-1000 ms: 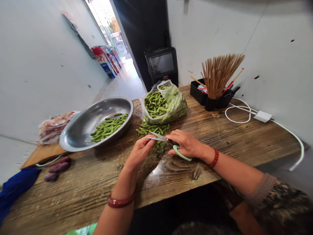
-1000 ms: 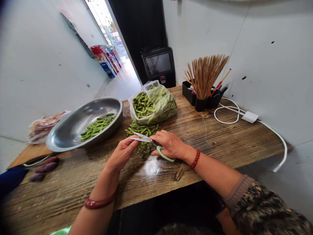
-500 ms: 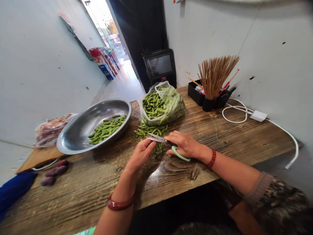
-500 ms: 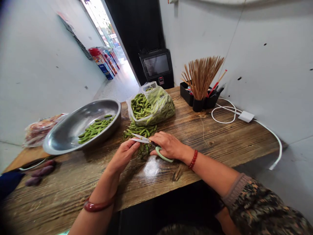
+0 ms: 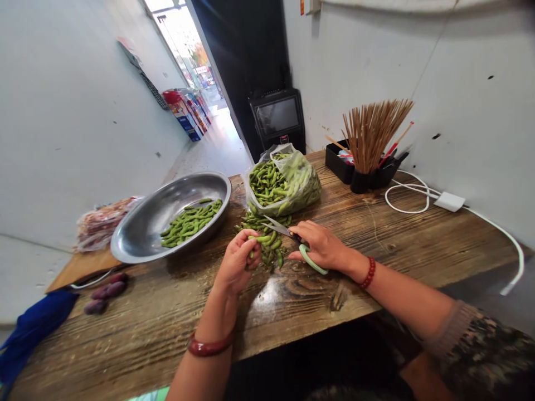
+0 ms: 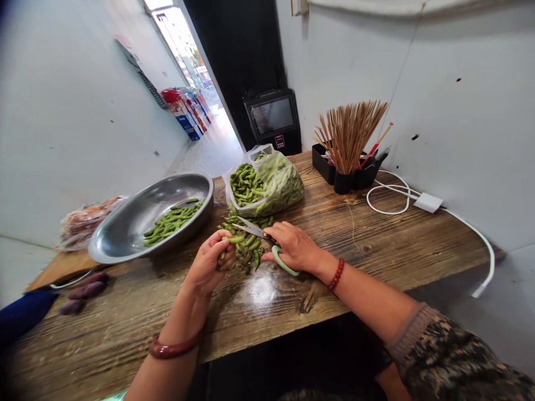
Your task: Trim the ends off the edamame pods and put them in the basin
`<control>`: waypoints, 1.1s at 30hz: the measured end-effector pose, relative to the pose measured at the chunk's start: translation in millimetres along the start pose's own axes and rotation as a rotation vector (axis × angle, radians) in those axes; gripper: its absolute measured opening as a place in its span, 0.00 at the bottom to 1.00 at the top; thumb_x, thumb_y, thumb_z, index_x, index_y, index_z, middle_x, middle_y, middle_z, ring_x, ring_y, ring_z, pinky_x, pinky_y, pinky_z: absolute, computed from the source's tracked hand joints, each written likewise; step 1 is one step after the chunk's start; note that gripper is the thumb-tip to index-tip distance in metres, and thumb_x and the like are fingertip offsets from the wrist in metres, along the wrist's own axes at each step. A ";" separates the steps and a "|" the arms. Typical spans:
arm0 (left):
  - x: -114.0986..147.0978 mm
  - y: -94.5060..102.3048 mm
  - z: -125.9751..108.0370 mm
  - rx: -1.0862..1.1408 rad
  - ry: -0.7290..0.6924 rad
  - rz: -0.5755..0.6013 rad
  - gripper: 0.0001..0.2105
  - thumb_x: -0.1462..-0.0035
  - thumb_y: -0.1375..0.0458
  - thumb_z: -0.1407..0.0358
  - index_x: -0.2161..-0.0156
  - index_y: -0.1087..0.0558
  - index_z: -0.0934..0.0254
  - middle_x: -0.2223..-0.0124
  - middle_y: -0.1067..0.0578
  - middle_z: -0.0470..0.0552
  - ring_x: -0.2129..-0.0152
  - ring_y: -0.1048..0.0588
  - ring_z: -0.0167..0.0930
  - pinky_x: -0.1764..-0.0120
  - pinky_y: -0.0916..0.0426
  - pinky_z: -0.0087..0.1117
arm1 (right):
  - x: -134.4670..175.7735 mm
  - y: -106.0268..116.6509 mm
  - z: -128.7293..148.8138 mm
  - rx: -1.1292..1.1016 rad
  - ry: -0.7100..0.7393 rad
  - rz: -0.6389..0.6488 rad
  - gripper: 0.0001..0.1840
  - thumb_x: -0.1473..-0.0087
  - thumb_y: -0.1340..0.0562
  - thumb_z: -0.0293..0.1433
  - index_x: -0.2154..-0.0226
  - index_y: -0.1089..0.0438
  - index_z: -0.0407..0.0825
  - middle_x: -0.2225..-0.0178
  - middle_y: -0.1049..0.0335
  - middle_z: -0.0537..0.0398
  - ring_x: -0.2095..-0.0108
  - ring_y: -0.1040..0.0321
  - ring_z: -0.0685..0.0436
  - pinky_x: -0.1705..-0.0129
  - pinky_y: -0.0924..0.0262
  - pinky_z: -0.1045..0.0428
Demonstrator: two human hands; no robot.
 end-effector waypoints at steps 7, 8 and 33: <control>-0.5 -3.2 -0.1 0.046 -0.060 0.021 0.11 0.51 0.36 0.68 0.65 0.35 0.64 0.76 0.33 0.41 0.86 0.43 0.17 0.84 0.52 0.18 | -0.8 -1.5 8.0 -0.023 0.034 0.044 0.27 0.47 0.33 0.41 0.51 0.37 0.43 0.63 0.33 0.46 0.62 0.38 0.40 0.59 0.38 0.45; -0.3 -4.1 0.0 0.038 -0.067 0.028 0.11 0.51 0.36 0.68 0.65 0.35 0.64 0.76 0.32 0.41 0.86 0.43 0.18 0.84 0.51 0.18 | -0.7 -1.7 8.5 -0.032 0.040 0.046 0.27 0.47 0.34 0.41 0.50 0.37 0.43 0.62 0.33 0.46 0.61 0.38 0.40 0.59 0.38 0.45; 0.3 -6.7 5.2 -0.066 -0.058 0.059 0.11 0.50 0.36 0.65 0.65 0.34 0.63 0.75 0.34 0.41 0.85 0.43 0.18 0.83 0.51 0.19 | 3.9 -3.9 3.3 0.004 0.096 -0.023 0.24 0.44 0.36 0.40 0.50 0.37 0.44 0.61 0.30 0.46 0.62 0.35 0.40 0.59 0.36 0.46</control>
Point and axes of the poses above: each hand's wrist, its own x-axis away from the middle knuckle, its own y-axis out of the back of the hand, z = x × y, the point moved 6 cm from there along -x, towards the middle knuckle
